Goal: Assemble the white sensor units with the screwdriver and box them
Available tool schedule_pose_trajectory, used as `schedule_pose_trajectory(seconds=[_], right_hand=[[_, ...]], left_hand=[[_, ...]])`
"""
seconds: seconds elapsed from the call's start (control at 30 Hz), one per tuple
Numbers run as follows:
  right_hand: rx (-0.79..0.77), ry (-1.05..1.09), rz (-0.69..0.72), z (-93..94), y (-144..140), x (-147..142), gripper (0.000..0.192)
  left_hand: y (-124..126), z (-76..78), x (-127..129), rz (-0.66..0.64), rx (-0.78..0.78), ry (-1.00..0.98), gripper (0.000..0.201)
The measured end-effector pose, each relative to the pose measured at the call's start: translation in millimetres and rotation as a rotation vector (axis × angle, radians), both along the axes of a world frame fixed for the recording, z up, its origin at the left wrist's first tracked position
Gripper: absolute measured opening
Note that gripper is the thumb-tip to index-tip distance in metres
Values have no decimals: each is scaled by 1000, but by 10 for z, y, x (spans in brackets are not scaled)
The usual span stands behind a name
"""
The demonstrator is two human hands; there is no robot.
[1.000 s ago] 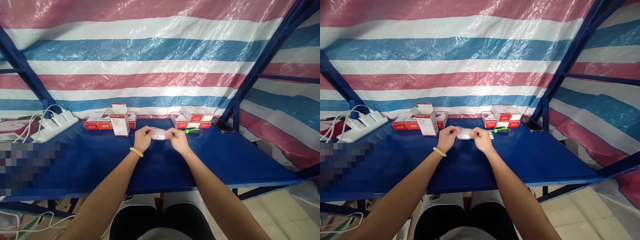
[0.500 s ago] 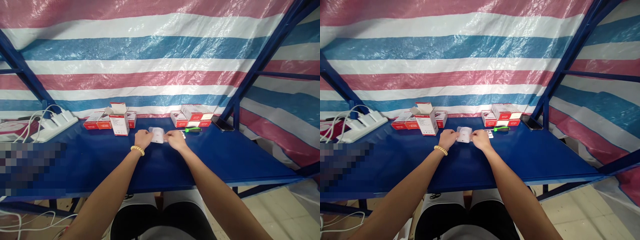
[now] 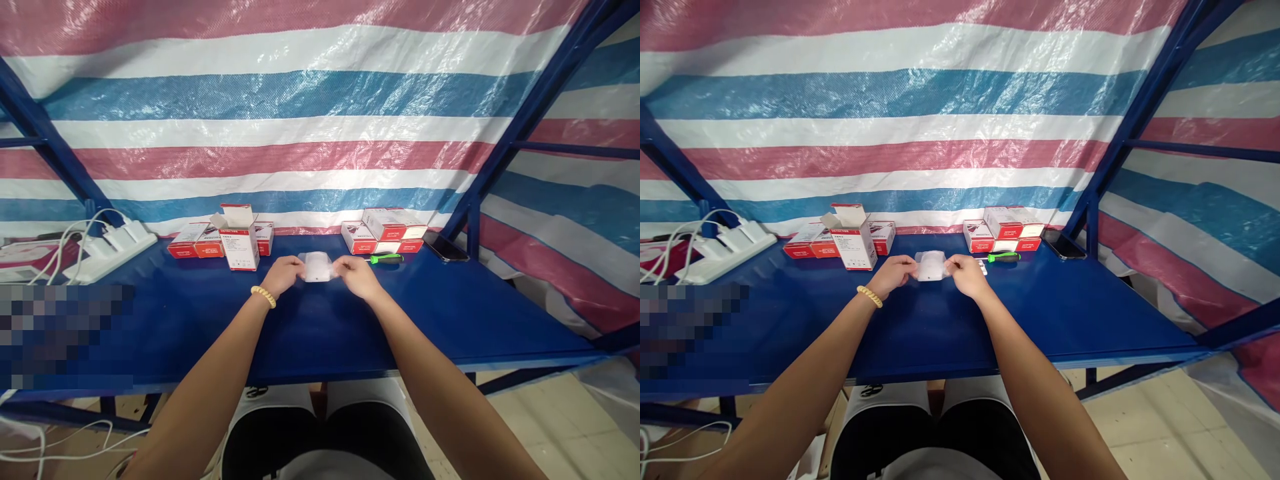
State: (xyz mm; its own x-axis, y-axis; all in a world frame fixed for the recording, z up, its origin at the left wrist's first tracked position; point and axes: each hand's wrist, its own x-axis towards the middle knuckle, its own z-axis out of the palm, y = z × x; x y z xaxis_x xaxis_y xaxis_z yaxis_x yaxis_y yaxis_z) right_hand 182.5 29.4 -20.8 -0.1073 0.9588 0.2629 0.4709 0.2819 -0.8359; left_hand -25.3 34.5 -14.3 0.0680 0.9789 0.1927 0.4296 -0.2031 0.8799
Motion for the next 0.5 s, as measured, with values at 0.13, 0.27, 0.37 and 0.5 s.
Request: schedule_pose_trajectory(seconds=[0.13, 0.27, 0.37, 0.5], right_hand=[[43, 138, 44, 34, -1, 65, 25], [-37, 155, 118, 80, -69, 90, 29], [-87, 85, 241, 112, -147, 98, 49], [-61, -114, 354, 139, -217, 88, 61]], left_hand=[[-25, 53, -49, -108, -120, -79, 11], [-44, 73, -70, -155, -144, -24, 13], [-69, 101, -100, -224, -186, -25, 24], [-125, 140, -162, -343, -96, 138, 45]])
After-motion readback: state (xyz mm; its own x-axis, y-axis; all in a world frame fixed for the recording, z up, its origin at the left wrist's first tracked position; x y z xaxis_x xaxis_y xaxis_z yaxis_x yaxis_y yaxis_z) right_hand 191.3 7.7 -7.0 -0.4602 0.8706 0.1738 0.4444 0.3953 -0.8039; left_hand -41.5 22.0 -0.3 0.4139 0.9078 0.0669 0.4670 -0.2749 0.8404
